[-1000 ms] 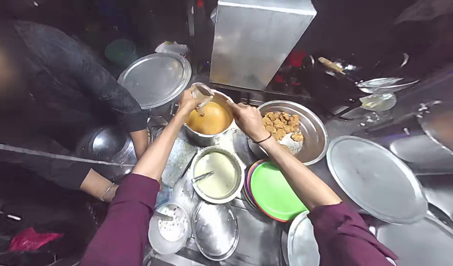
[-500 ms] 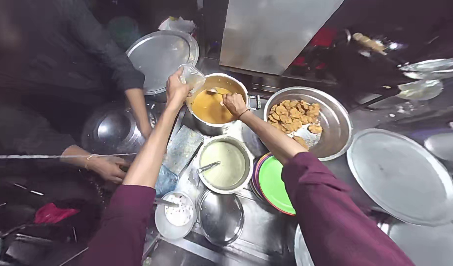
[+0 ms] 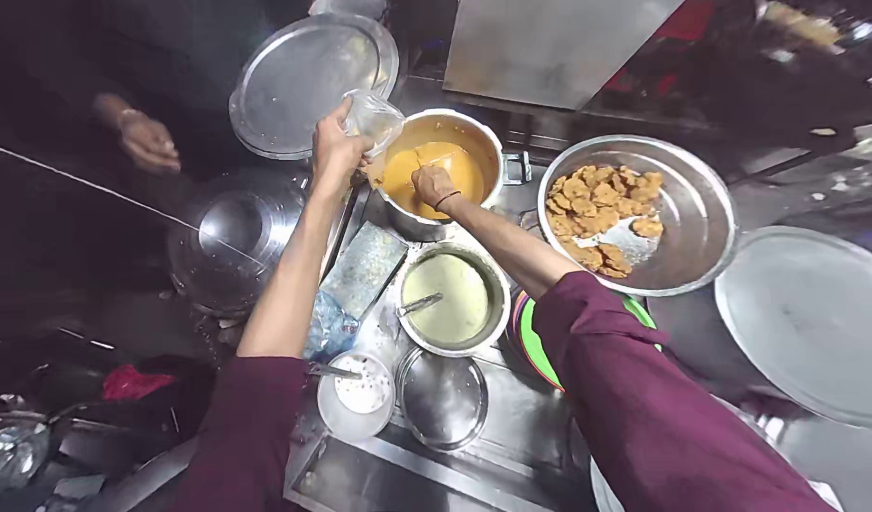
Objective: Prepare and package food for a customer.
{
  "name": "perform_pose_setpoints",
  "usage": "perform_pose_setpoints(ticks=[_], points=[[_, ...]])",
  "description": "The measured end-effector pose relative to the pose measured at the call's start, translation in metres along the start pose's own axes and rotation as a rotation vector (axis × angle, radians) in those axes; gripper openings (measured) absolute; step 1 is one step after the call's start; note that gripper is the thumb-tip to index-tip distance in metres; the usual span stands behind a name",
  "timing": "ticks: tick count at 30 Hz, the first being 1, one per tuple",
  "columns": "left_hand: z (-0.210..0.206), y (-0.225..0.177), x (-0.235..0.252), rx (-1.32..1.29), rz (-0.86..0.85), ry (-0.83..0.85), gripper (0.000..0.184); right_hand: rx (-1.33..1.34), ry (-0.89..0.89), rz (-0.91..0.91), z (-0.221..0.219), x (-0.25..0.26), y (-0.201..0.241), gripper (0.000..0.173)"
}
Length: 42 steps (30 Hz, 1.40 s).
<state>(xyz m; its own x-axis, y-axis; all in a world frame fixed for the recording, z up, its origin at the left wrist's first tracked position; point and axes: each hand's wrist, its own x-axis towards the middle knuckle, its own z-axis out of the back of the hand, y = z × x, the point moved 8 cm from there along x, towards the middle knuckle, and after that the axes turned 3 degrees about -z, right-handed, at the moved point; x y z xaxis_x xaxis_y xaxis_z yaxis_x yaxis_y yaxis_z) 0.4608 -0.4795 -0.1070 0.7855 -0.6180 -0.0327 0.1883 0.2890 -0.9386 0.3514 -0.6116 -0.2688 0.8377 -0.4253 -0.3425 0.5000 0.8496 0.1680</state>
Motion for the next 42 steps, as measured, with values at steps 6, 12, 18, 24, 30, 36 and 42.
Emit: perform_pose_setpoints(ticks=[6,12,18,24,30,36,42], points=[[0.028,0.005,0.012,0.087,0.012,-0.062,0.089,0.272,0.084,-0.137,-0.003,-0.02,0.007,0.023],[0.043,-0.001,0.009,0.136,0.032,-0.094,0.086,0.463,0.075,-0.275,-0.005,-0.041,-0.011,0.028],[0.039,0.001,0.007,0.229,0.031,-0.086,0.085,0.727,0.003,-0.308,-0.017,-0.056,-0.043,0.031],[0.03,-0.001,0.008,0.29,0.026,-0.068,0.084,0.971,0.055,-0.341,-0.03,-0.069,-0.059,0.026],[0.022,-0.001,0.012,0.303,0.026,-0.042,0.085,1.255,0.054,-0.322,-0.032,-0.079,-0.069,0.027],[0.016,0.004,0.02,0.372,0.047,-0.022,0.083,1.324,-0.016,-0.244,-0.005,-0.098,-0.081,0.027],[0.001,0.013,0.028,0.331,0.084,0.018,0.082,1.191,-0.11,-0.237,0.071,-0.148,-0.101,0.026]])
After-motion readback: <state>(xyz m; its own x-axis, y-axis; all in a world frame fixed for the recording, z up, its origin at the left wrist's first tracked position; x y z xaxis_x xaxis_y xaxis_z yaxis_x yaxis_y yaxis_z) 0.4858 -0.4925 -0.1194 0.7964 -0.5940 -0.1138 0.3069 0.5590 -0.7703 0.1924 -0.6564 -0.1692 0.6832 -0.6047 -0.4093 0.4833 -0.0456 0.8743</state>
